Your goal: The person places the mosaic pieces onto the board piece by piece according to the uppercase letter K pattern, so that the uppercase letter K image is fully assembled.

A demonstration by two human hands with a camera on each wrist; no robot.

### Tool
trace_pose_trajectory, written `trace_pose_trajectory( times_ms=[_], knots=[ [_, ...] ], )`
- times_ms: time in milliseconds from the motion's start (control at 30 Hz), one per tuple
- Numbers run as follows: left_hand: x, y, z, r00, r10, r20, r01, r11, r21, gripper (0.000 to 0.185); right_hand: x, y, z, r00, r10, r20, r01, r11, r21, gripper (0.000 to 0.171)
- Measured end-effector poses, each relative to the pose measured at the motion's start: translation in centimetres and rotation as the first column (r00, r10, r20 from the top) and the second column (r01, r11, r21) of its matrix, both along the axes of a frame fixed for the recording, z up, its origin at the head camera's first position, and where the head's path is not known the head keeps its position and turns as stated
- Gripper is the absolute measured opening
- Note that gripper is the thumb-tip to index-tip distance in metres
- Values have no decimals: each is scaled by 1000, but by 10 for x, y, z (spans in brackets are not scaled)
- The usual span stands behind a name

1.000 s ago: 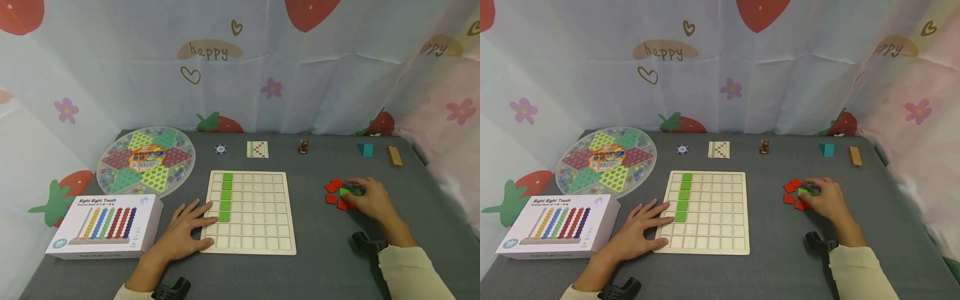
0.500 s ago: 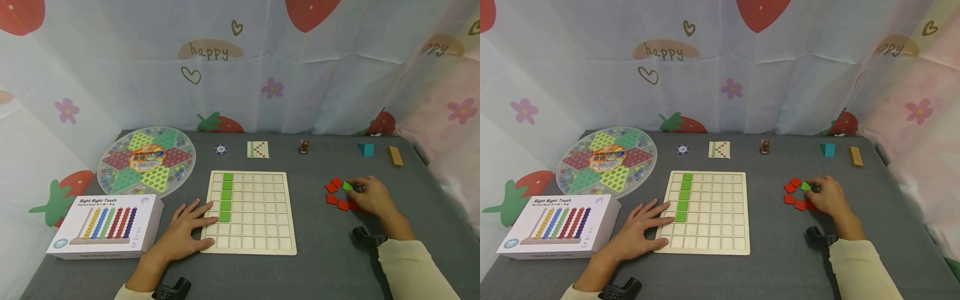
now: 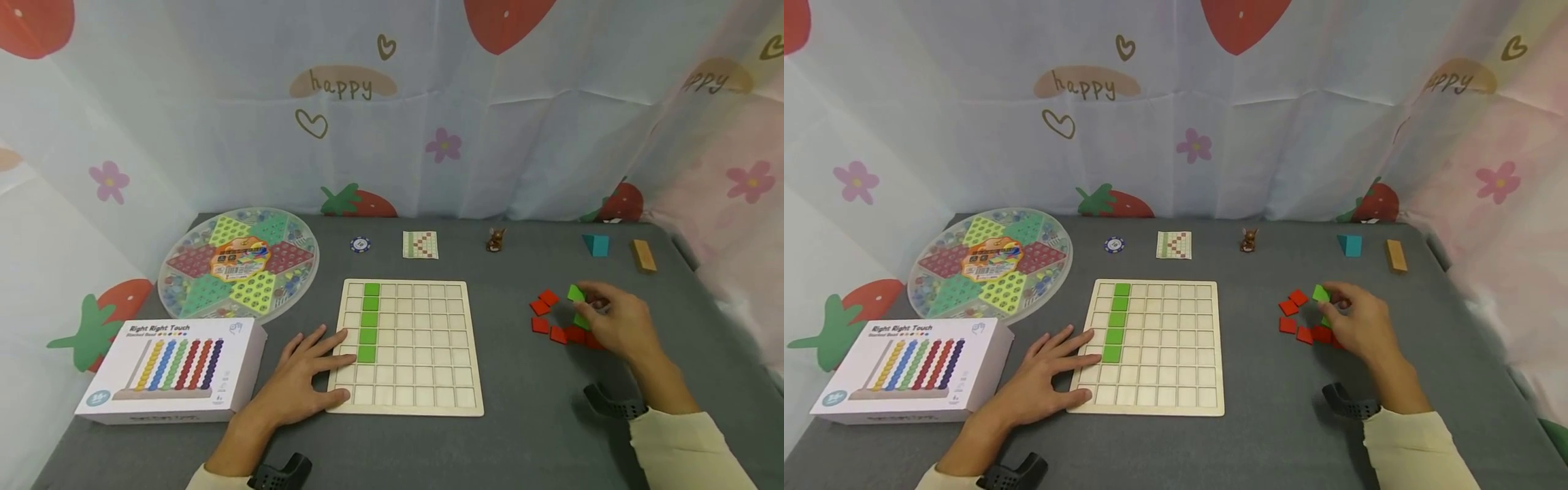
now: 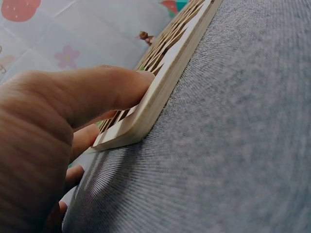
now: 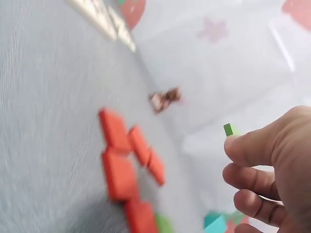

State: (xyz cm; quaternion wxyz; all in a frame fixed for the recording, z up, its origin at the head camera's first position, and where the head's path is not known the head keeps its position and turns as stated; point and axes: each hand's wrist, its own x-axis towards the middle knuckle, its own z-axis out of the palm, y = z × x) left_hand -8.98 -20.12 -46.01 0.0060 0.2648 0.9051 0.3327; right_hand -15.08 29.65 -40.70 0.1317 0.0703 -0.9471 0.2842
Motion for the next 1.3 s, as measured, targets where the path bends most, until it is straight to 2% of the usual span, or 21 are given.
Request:
trace_pose_trajectory(
  times_ms=[200, 367, 500, 633, 800, 1033, 1300],
  knots=[
    [0, 0, 1, 1000, 5, 3, -5, 1000, -8, 52, 16, -14, 17, 986, 60, -156, -66, 997, -37, 31],
    [-1, 0, 0, 1000, 4, 0, -4, 1000, -8, 52, 29, -30, 29, 953, 116, -279, -144, 986, -83, 36],
    [-2, -1, 0, 1000, 1, 1, -1, 1000, -5, 52, 37, -44, 36, 928, 158, -338, -206, 972, -111, 40],
    [-2, -1, 0, 1000, 4, -6, -4, 1000, -15, 52, 44, -60, 39, 907, 218, -360, -278, 953, -123, 41],
    [-1, -1, 1, 1000, 6, -9, -7, 1000, -15, 52, 49, -84, 39, 894, 270, -357, -339, 929, -146, 43],
    [-1, 1, -1, 1000, 4, -8, -4, 1000, -20, 52, 51, -118, 31, 859, 354, -370, -441, 879, -181, 44],
    [-1, 1, -1, 1000, 9, -8, -9, 1000, -18, 52, 50, -158, 20, 821, 455, -346, -541, 812, -216, 36]
  ],
)
